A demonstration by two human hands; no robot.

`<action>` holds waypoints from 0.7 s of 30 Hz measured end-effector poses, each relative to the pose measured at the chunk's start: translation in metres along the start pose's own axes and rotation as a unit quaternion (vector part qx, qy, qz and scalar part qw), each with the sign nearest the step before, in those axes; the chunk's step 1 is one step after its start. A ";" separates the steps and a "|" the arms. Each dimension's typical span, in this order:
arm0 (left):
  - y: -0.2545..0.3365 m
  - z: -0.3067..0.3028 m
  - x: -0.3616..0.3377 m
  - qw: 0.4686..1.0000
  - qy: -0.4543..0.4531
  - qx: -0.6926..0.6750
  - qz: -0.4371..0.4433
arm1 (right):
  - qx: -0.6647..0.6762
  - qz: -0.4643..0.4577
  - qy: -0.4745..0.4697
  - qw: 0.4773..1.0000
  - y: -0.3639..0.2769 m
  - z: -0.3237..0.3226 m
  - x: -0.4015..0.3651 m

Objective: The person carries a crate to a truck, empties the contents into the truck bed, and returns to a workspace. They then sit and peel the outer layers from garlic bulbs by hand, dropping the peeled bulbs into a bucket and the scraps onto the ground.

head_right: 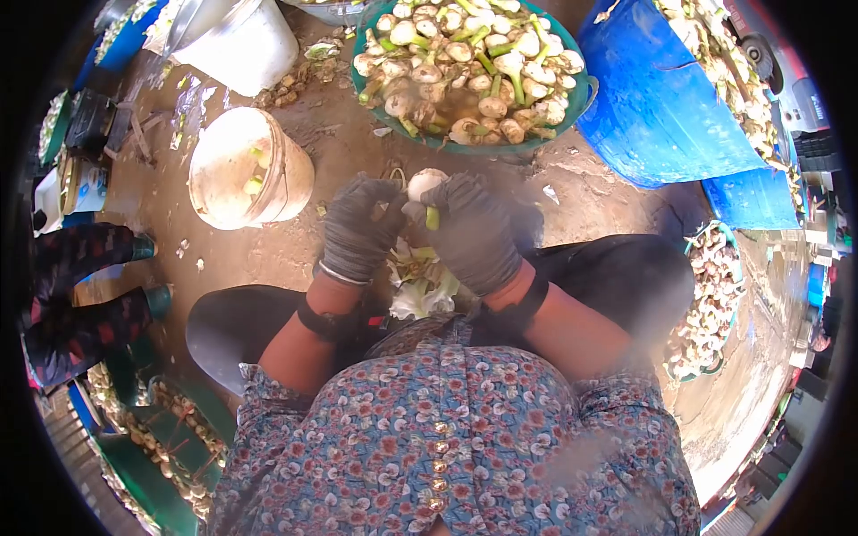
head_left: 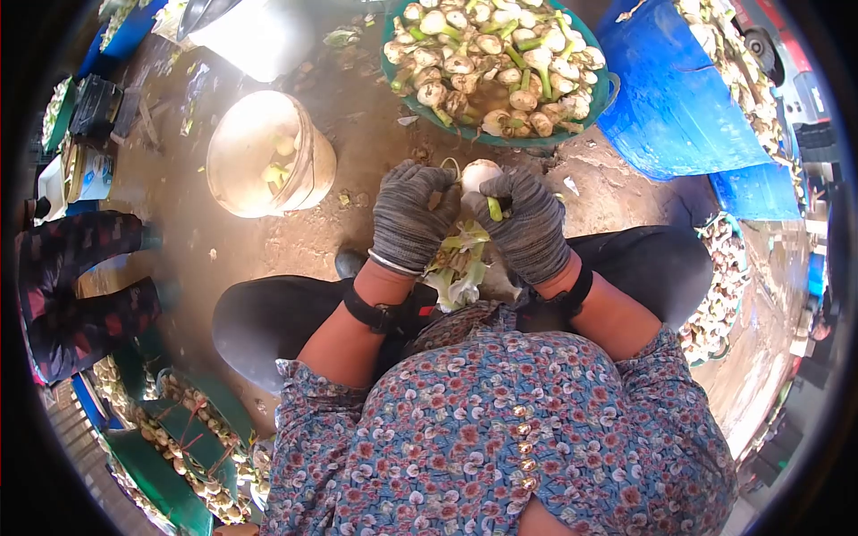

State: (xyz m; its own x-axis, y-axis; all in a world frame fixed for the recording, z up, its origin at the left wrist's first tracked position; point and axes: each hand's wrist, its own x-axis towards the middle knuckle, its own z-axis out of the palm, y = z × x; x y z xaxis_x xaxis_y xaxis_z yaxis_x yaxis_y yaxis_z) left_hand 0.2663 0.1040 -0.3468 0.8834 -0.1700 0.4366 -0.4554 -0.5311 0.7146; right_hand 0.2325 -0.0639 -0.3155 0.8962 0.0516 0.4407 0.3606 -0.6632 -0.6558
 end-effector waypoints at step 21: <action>-0.020 -0.037 0.012 0.999 0.046 -0.014 0.015 | 0.031 -0.027 -0.024 0.999 0.007 0.003 0.024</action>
State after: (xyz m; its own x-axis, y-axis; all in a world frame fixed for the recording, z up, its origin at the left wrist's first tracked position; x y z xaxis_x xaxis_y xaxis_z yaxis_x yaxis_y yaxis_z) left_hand 0.2819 0.1435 -0.3353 0.8557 -0.1071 0.5063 -0.4858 -0.5032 0.7147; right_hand 0.2572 -0.0650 -0.3116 0.8853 0.1225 0.4486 0.4233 -0.6113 -0.6686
